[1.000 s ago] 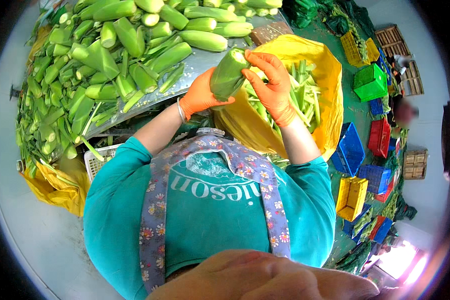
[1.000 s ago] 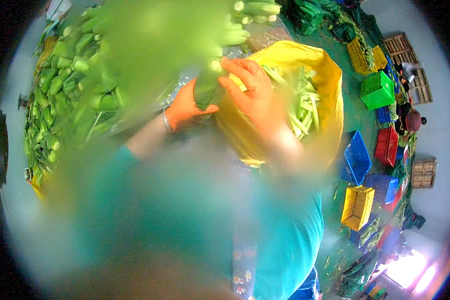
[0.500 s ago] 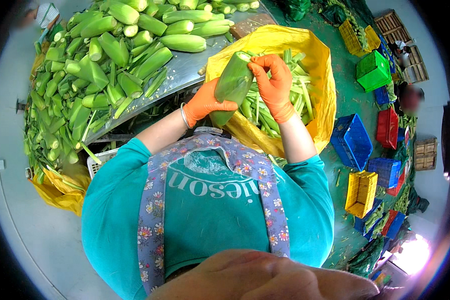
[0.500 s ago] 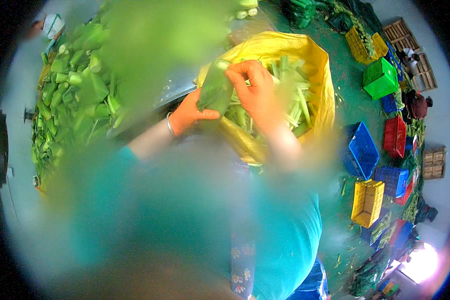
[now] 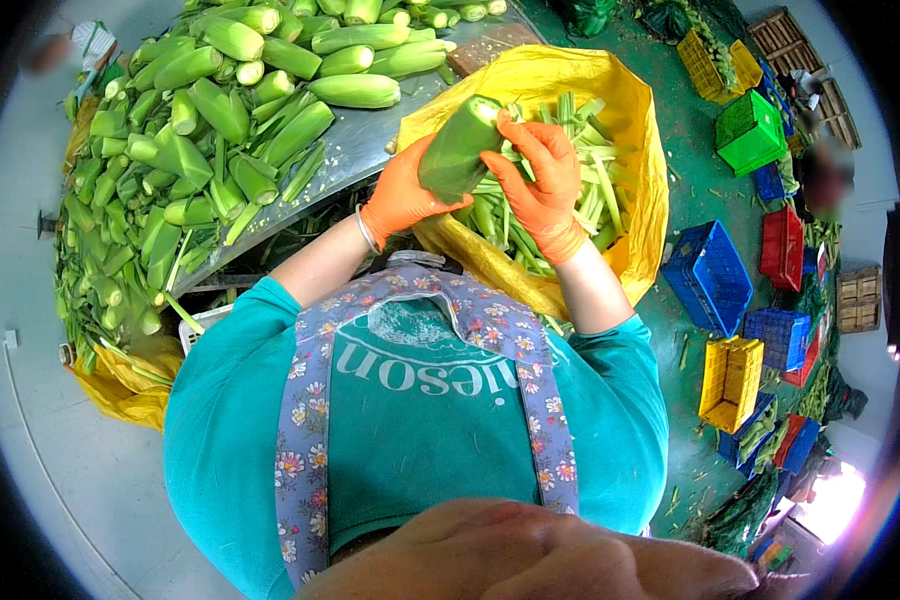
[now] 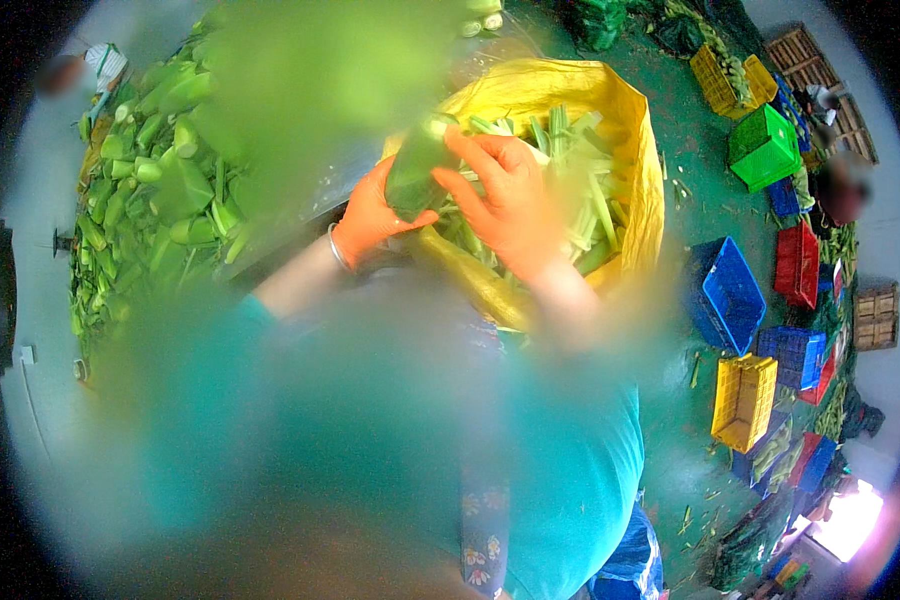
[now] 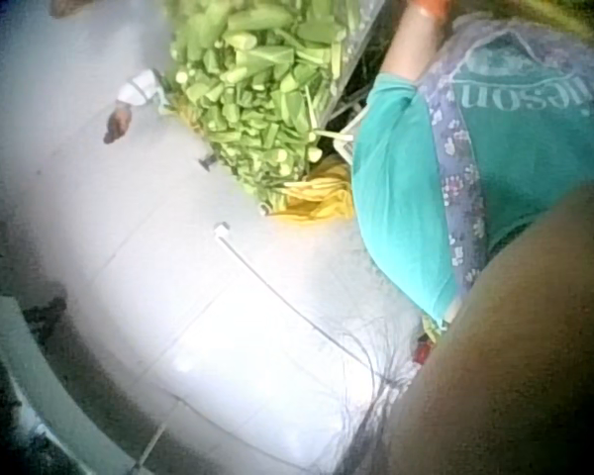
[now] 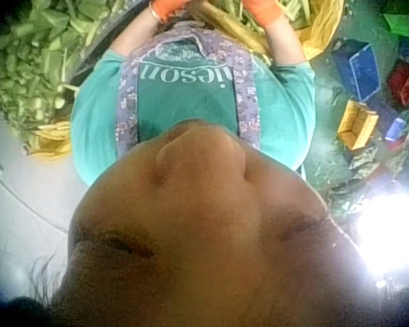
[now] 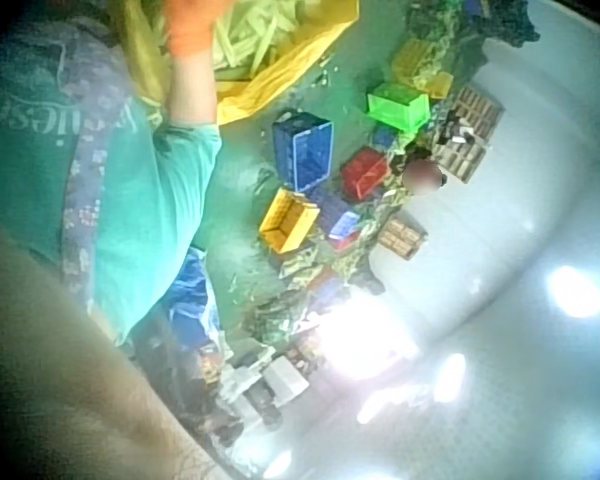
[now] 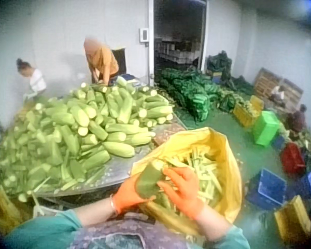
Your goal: The person shucks ears of corn by hand and using a knife, removing the husks and silk before placing the cleaned ears into a white plastic basket.
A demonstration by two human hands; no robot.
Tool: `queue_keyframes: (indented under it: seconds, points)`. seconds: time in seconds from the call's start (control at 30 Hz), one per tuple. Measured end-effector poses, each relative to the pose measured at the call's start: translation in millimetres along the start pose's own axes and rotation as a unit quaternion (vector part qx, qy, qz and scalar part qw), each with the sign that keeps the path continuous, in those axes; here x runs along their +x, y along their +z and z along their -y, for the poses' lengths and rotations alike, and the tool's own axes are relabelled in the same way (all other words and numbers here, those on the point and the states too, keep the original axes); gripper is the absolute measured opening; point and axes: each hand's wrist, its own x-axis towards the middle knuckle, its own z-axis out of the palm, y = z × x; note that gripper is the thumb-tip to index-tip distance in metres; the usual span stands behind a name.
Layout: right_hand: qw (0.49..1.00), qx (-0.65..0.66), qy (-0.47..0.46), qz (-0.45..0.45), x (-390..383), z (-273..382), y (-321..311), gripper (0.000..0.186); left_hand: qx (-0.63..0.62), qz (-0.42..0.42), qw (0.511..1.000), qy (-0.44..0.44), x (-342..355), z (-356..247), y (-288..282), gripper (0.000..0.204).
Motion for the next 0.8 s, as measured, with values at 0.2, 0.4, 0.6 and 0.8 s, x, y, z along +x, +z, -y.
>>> queue_keyframes:
  seconds: [0.2, 0.4, 0.6, 0.8]
  points:
    - [0.984, 0.131, 0.114, -0.03, -7, 1, 8, 0.034, 0.005, -0.033, 0.999, 0.022, 5, -3, 12, 0.079]
    - [0.97, 0.167, 0.138, -0.107, -14, 3, 17, 0.029, 0.078, -0.082, 0.992, 0.06, 8, 5, 14, 0.081]
    - [0.979, 0.154, 0.109, -0.082, -11, -4, 12, 0.024, 0.145, -0.106, 0.981, 0.078, 7, 17, 11, 0.083]
    - [0.991, 0.064, 0.099, -0.068, -14, -15, 16, 0.018, 0.16, -0.116, 0.976, 0.086, 9, 20, 12, 0.084]
